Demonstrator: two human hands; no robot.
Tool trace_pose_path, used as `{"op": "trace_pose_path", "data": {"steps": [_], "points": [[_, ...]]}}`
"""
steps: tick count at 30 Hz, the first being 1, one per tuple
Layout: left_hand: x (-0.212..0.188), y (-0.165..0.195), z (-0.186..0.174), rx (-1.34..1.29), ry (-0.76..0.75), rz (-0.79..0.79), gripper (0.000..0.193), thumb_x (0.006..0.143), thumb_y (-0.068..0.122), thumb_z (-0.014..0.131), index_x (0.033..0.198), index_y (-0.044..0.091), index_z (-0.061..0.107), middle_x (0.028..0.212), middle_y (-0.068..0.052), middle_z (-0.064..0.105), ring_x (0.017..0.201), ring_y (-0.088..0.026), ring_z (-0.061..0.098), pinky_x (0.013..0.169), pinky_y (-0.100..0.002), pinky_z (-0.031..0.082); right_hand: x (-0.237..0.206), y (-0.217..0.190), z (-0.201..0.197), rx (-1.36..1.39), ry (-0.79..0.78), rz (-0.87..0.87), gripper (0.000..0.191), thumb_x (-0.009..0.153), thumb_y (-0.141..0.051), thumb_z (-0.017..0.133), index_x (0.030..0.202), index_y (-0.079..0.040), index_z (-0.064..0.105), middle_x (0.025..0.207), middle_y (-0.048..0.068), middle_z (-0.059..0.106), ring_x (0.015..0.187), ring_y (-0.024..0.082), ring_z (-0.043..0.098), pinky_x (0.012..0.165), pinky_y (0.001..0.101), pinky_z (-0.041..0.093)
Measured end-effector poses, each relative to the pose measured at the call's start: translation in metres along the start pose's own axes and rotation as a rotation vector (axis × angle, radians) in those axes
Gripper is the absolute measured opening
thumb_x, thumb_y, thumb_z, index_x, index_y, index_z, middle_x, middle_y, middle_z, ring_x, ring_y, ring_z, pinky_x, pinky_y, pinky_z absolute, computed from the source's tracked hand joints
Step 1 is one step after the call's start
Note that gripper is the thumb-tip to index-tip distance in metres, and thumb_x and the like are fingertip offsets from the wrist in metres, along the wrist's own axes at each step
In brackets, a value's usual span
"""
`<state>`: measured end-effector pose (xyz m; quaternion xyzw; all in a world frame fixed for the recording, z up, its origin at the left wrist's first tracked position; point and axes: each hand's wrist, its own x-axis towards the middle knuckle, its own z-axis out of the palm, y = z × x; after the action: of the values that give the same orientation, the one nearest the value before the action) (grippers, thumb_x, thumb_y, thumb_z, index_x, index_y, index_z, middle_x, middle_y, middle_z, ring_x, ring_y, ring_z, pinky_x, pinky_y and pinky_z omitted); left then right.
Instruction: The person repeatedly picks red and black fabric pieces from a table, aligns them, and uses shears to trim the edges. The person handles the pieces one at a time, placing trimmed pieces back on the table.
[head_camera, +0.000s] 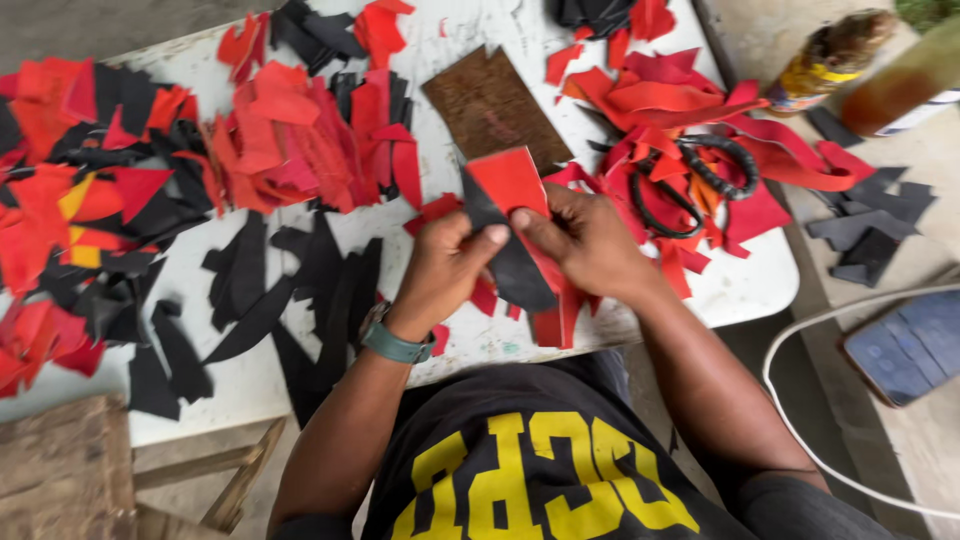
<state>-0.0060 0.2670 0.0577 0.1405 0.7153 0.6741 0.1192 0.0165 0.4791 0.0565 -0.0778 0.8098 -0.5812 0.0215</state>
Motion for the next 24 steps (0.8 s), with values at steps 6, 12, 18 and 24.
{"op": "trace_pose_path", "data": {"steps": [6,12,18,24], "points": [[0.008,-0.003,-0.022,-0.787,0.119,0.116,0.035,0.086,-0.003,0.066,0.117,0.013,0.063,0.109,-0.004,0.072,0.095,-0.015,0.073,0.078,-0.034,0.064,-0.010,0.020,-0.120,-1.094,0.249,0.111,0.073,0.077,-0.038,0.085,0.139,-0.009,0.058,0.128,0.019,0.065,0.117,0.043,0.059,0.098,0.0502,0.048],[0.029,-0.040,-0.015,-0.787,0.189,0.379,0.032,0.097,-0.020,0.070,0.119,0.001,0.065,0.116,-0.009,0.068,0.112,-0.020,0.068,0.102,-0.037,0.056,0.006,0.038,-0.125,-1.122,0.027,0.180,0.092,0.063,-0.030,0.088,0.146,-0.017,0.051,0.136,0.018,0.060,0.122,0.042,0.056,0.100,0.0490,0.047],[0.039,-0.047,-0.013,-0.815,0.257,0.368,0.034,0.094,-0.013,0.067,0.123,0.004,0.066,0.119,-0.006,0.070,0.112,-0.019,0.068,0.099,-0.037,0.056,0.021,0.030,-0.145,-0.873,-0.053,0.452,0.097,0.069,-0.023,0.088,0.155,-0.021,0.043,0.125,0.019,0.069,0.116,0.036,0.066,0.100,0.0452,0.052],[0.041,-0.047,-0.017,-0.577,0.305,0.306,0.021,0.100,-0.001,0.067,0.121,0.004,0.066,0.114,-0.008,0.071,0.105,-0.021,0.070,0.089,-0.044,0.062,-0.016,0.042,-0.175,0.131,-0.010,0.146,0.086,0.071,-0.001,0.076,0.153,-0.003,0.049,0.119,0.011,0.064,0.106,0.019,0.062,0.086,0.0363,0.052]]}}
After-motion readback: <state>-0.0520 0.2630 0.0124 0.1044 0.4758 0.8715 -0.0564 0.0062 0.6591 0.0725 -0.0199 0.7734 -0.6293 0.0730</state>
